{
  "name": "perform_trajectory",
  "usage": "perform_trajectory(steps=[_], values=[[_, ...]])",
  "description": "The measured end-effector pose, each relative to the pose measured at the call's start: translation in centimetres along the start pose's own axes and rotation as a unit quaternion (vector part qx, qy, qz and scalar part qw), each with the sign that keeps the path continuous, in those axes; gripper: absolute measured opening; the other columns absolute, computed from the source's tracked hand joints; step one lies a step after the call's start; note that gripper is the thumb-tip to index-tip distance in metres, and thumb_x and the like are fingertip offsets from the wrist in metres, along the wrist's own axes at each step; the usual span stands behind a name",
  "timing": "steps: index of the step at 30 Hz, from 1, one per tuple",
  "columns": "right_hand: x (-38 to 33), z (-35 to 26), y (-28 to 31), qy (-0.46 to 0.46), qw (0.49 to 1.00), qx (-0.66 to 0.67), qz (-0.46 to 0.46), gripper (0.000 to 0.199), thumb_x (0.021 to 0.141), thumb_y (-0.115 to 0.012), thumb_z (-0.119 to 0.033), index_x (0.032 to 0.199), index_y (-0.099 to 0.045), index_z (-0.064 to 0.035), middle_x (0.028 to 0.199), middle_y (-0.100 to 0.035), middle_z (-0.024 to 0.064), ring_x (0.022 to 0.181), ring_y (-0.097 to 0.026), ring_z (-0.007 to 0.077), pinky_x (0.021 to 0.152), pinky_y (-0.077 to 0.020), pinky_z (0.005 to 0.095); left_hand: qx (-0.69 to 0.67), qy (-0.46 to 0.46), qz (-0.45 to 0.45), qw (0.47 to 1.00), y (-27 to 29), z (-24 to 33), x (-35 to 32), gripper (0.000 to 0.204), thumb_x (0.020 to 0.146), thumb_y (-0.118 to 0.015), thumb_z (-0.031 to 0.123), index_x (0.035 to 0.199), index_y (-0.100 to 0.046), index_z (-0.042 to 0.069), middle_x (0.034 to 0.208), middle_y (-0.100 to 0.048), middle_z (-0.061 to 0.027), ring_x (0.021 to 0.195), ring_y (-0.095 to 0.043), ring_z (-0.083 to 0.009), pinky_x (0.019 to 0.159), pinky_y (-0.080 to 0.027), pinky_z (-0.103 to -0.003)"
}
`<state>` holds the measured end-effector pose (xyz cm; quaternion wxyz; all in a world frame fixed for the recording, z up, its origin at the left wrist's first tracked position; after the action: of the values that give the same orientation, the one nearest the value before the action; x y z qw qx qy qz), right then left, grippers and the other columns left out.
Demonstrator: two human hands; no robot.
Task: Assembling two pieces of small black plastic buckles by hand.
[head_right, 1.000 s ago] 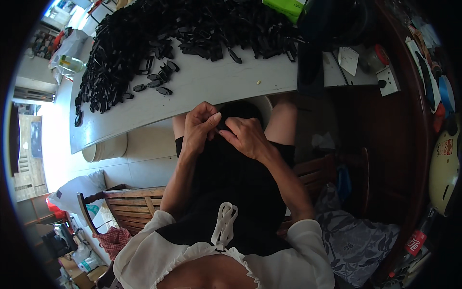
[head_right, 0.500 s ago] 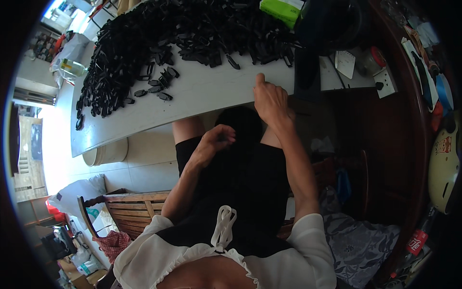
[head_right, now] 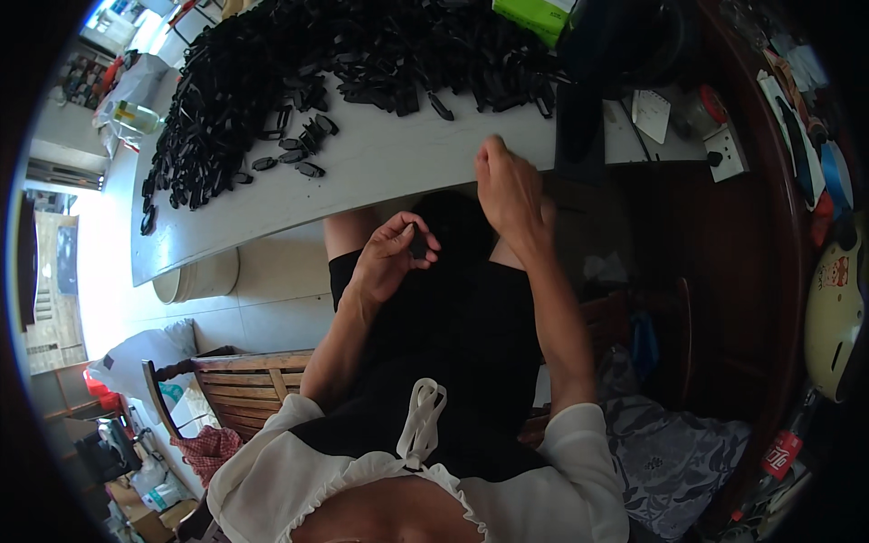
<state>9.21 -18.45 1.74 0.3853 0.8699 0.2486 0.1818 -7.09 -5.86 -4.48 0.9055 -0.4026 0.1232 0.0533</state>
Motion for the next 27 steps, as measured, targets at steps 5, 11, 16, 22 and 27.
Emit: perform_trajectory(steps=[5,11,16,22,27], values=[[2.6,0.5,-1.0,0.027,0.971,-0.233,-0.041,0.014,0.091,-0.05,-0.015,0.086,-0.052,-0.0011,0.074,-0.062,0.0162,0.071,-0.063,0.0302,0.064,-0.0476,0.0405,0.023,-0.029,0.006,0.999,-2.5,0.6,-0.2,0.025,0.094,-0.049,0.013,0.117,-0.052,0.003,0.094,-0.062,-0.0088,0.085,-0.062,-0.0157,0.076,-0.05,-0.028],[-1.9,0.0,-3.1,0.083,0.924,0.293,-0.231,0.011,0.087,-0.056,-0.009,0.094,-0.058,0.0002,0.067,-0.052,0.0021,0.058,-0.046,0.0074,0.054,-0.0378,0.0211,0.044,-0.051,0.012,0.998,-1.5,1.2,-0.7,0.024,0.093,-0.051,0.01,0.116,-0.052,0.003,0.096,-0.063,-0.0103,0.087,-0.062,-0.0168,0.077,-0.05,-0.028],[-3.1,-0.9,-2.2,-0.022,0.825,0.535,-0.18,0.009,0.085,-0.06,-0.005,0.093,-0.057,0.0001,0.073,-0.056,0.0025,0.053,-0.043,0.0032,0.045,-0.0316,0.0164,0.025,-0.063,0.022,0.997,-1.2,0.9,-0.6,0.024,0.092,-0.053,0.009,0.114,-0.051,0.002,0.096,-0.064,-0.0122,0.085,-0.063,-0.0176,0.075,-0.051,-0.027],[-3.6,-1.4,-3.6,-0.047,0.761,0.631,-0.144,0.009,0.086,-0.061,-0.005,0.093,-0.056,-0.0007,0.077,-0.057,0.0028,0.054,-0.045,0.0036,0.042,-0.0324,0.0172,-0.035,-0.078,-0.006,0.996,-1.9,1.6,-0.3,0.023,0.094,-0.05,0.012,0.114,-0.05,0.001,0.094,-0.064,-0.0123,0.082,-0.064,-0.0184,0.074,-0.053,-0.029],[-4.1,-2.1,-3.5,0.054,0.921,0.381,-0.057,0.014,0.085,-0.063,-0.007,0.097,-0.057,-0.0022,0.08,-0.059,0.0043,0.053,-0.049,0.0075,0.045,-0.0377,0.0197,-0.039,-0.087,-0.017,0.995,-1.6,1.8,-0.3,0.023,0.096,-0.048,0.013,0.115,-0.05,0.0,0.095,-0.063,-0.0128,0.079,-0.065,-0.0188,0.07,-0.055,-0.028]])
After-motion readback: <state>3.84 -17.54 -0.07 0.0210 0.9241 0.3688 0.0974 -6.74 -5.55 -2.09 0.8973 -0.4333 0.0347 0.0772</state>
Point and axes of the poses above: each hand's wrist, its own x-axis towards the middle knuckle, its own y-axis out of the back of the hand, z = x × y, the point moved 2 cm from there along x, towards the middle knuckle
